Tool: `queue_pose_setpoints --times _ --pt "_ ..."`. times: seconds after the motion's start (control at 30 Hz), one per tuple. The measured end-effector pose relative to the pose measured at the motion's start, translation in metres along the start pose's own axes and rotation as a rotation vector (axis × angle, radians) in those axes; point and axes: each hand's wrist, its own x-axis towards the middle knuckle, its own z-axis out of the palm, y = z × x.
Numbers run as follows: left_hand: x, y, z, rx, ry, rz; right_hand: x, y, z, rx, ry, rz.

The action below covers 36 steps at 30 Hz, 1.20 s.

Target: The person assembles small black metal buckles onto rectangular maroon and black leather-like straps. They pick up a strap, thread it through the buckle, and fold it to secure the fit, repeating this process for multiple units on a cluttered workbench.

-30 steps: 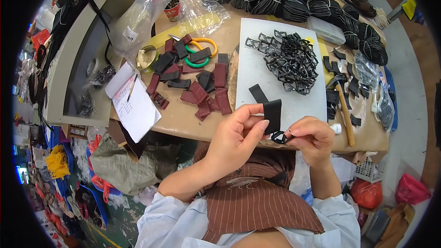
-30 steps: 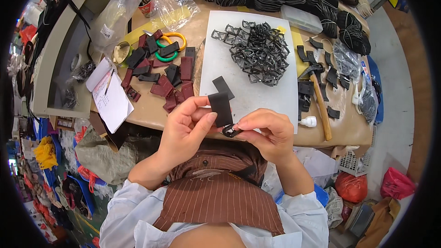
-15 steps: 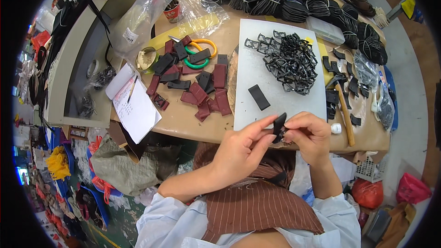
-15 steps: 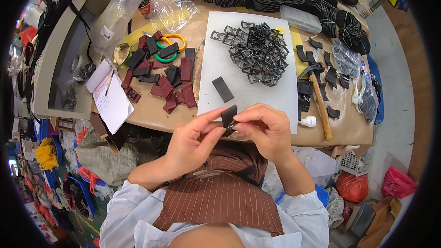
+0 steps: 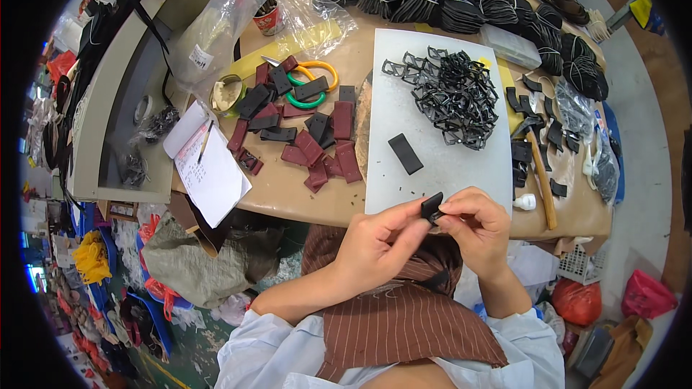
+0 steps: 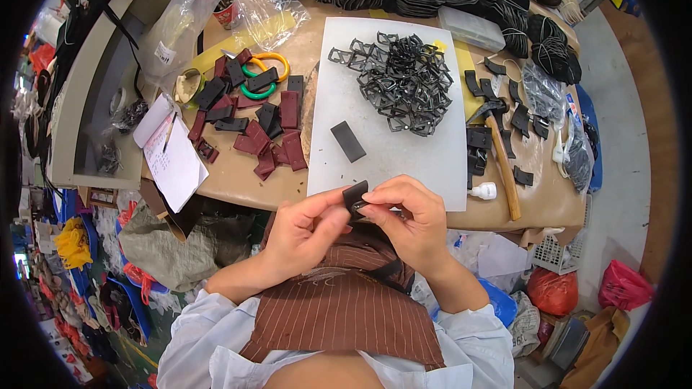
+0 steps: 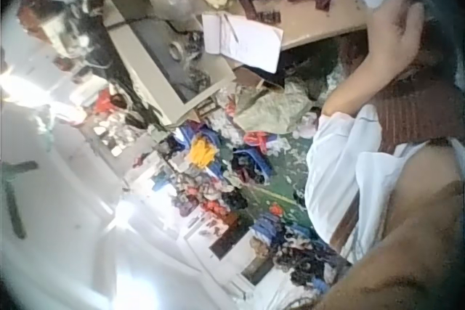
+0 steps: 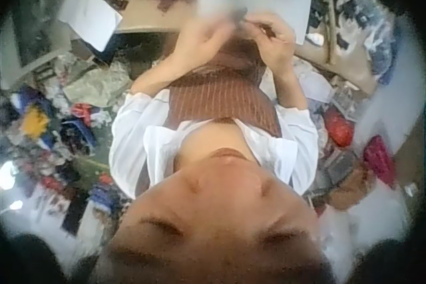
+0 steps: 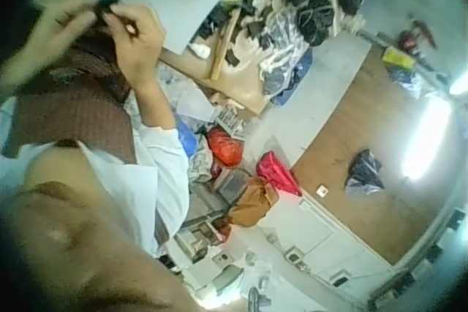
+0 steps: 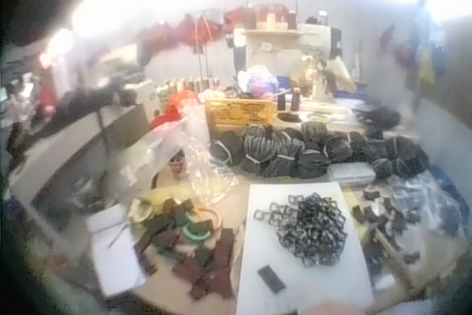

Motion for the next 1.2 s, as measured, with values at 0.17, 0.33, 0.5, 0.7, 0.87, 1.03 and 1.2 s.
queue_pose_setpoints --times 0.17,0.33,0.5,0.7,0.87,1.03,1.2 --pt "0.004 -0.009 -0.001 0.321 -0.017 0.123 0.008 0.005 -0.005 0.045 -0.084 0.094" --pt "0.015 0.004 -0.012 0.405 -0.152 -0.079 0.014 0.011 -0.01 0.392 -0.25 0.444" --pt "0.018 -0.007 -0.015 -0.146 0.025 -0.133 0.0 0.018 -0.001 0.738 -0.086 0.501" --pt "0.015 -0.014 -0.01 -0.328 0.123 -0.115 -0.002 0.008 0.003 0.47 0.012 0.319" --pt "0.016 -0.016 -0.019 -0.325 -0.068 -0.104 -0.004 0.009 -0.007 0.35 -0.131 0.189" --pt "0.016 -0.022 -0.025 -0.248 -0.177 0.107 0.002 -0.001 -0.002 0.466 -0.122 0.341" --pt "0.007 -0.021 -0.016 -0.356 -0.003 -0.047 -0.001 0.009 -0.001 0.163 -0.137 0.09"
